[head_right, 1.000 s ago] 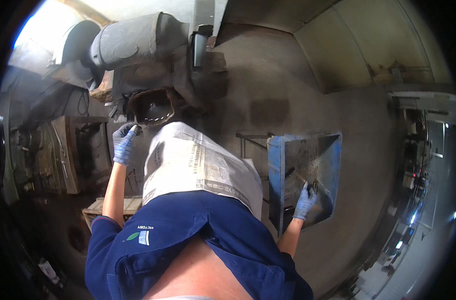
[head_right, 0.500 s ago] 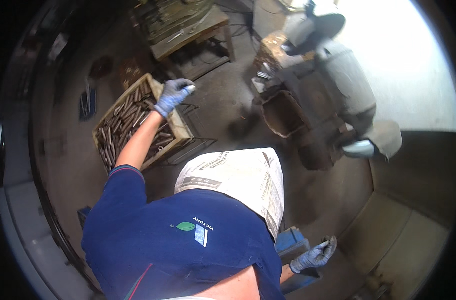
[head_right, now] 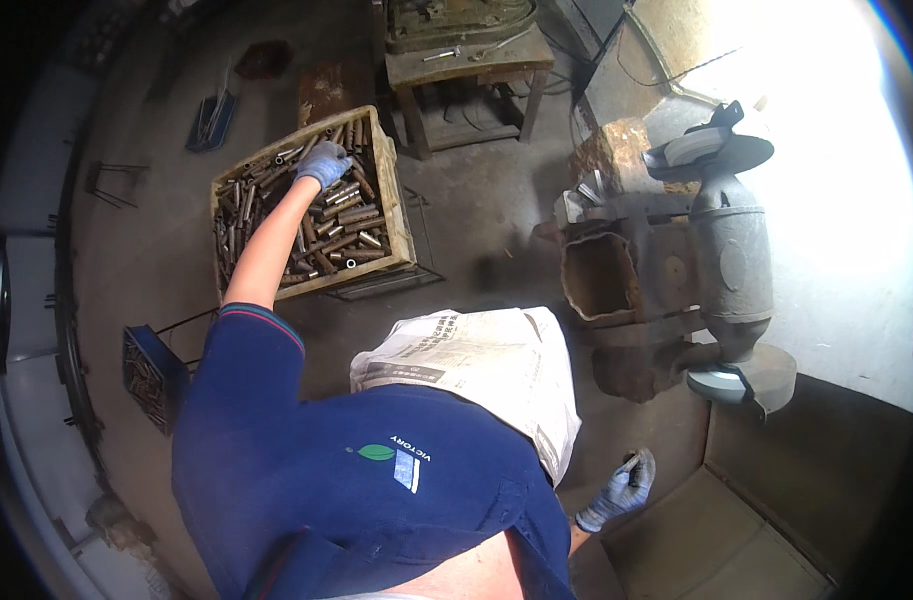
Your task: The person takes metal cylinders from a crate, holds each one against a rotating grinding wheel to smooth the surface, and then places the finished part into a separate blue bin.
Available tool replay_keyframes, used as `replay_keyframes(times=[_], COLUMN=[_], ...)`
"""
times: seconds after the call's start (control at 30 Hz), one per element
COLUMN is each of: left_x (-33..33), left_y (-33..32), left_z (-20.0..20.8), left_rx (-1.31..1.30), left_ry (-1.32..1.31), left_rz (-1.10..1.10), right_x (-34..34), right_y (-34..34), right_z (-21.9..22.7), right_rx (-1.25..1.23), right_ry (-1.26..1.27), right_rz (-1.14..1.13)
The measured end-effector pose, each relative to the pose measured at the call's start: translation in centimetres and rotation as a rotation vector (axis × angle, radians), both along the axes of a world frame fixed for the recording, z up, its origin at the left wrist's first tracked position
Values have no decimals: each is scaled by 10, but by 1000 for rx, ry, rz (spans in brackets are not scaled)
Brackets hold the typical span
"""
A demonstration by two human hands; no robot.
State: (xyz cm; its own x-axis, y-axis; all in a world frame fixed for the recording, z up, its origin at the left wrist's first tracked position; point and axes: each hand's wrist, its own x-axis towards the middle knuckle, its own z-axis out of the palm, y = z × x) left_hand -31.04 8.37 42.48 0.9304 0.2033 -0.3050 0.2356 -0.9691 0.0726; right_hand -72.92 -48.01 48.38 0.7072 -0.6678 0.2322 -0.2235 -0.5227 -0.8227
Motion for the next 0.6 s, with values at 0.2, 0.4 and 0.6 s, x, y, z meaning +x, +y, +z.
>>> replay_keyframes(times=[0.2, 0.4, 0.6], left_x=[-15, 2, 5], left_y=[-13, -31, -19], left_z=[-7, -13, -28], left_rx=[-97, 31, -5], left_ry=[29, 169, 107], left_rz=[-50, -17, -54], right_x=[-21, -27, -31], right_y=[-3, -3, -4], right_z=[-8, -12, -20], right_rx=[15, 35, 86], right_ry=[51, 53, 88], right_rz=[-73, -34, -12])
